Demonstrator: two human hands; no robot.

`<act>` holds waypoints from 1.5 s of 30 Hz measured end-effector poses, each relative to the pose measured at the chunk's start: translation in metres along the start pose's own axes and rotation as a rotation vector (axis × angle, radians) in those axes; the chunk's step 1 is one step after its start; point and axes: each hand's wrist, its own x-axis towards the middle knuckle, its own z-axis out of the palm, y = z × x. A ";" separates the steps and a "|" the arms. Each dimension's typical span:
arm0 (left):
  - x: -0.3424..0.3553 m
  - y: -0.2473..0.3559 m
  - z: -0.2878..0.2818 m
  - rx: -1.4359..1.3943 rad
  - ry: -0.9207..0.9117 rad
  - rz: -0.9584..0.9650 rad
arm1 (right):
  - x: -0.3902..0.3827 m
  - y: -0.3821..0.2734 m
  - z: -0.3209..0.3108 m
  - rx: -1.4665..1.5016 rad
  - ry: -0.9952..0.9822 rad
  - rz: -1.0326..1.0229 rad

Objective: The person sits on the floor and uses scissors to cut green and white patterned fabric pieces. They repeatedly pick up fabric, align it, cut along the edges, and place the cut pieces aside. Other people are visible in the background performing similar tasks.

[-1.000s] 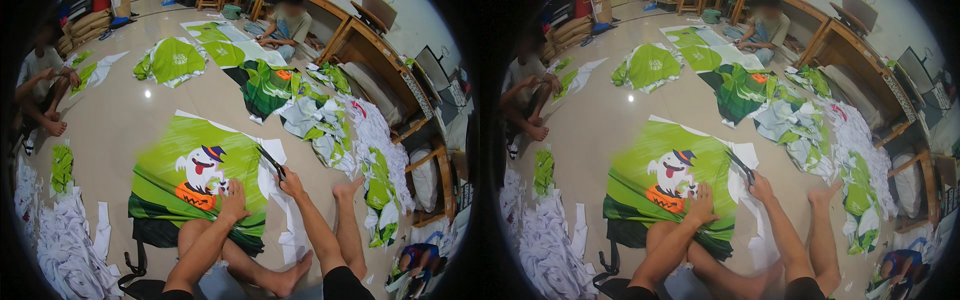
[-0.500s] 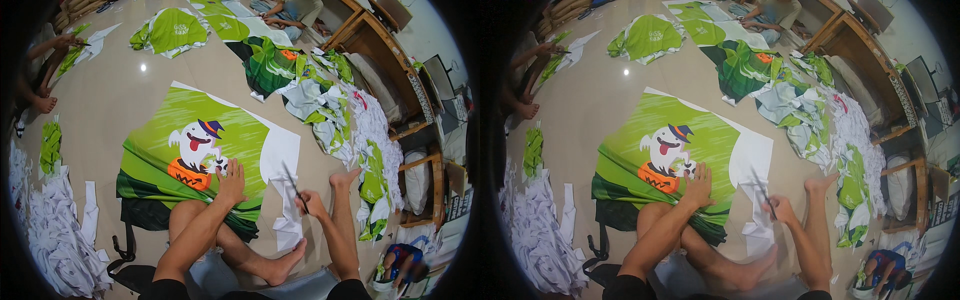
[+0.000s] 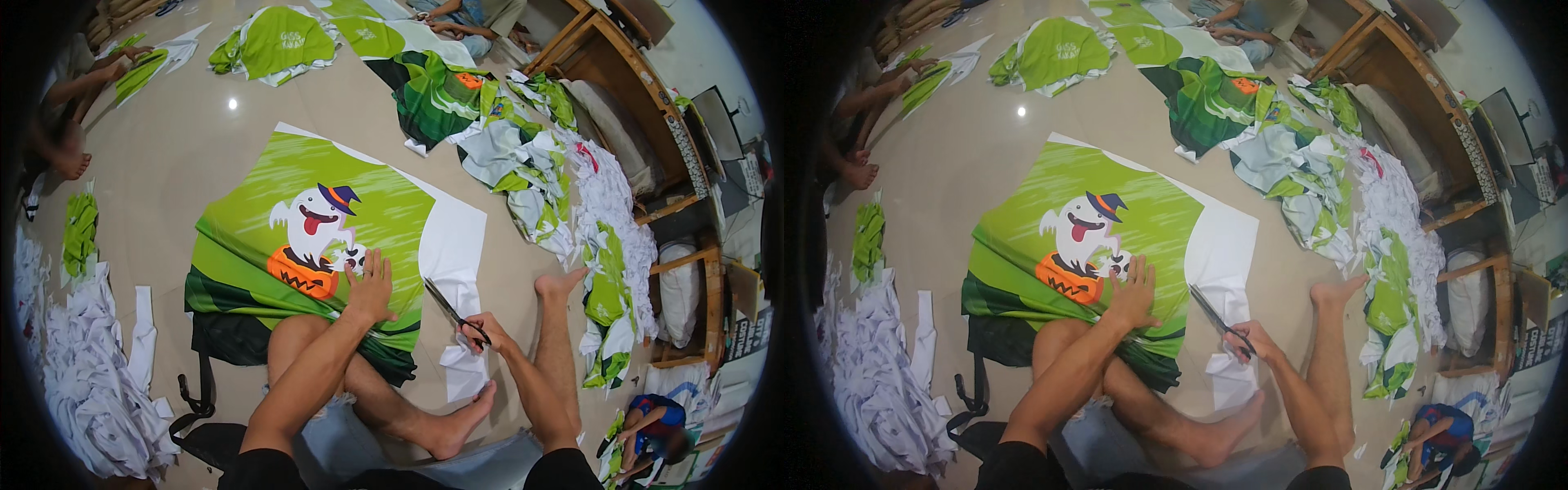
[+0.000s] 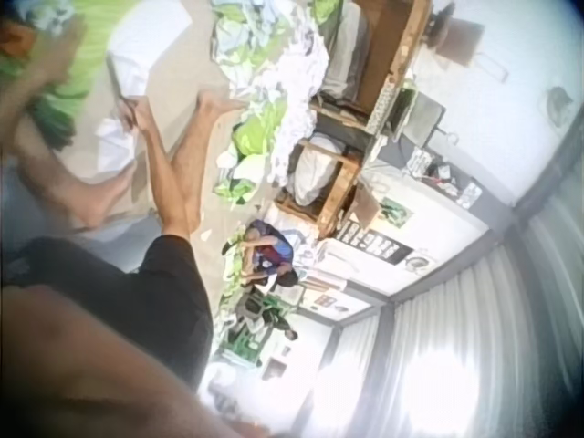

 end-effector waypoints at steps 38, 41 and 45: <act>-0.006 0.015 0.014 0.091 0.008 0.177 | 0.009 0.008 0.049 0.064 0.117 0.010; -0.005 0.014 0.014 0.088 0.011 0.174 | 0.011 0.006 0.056 0.050 0.144 0.002; -0.005 0.013 0.016 0.088 0.018 0.170 | 0.008 -0.006 0.076 -0.028 0.169 0.033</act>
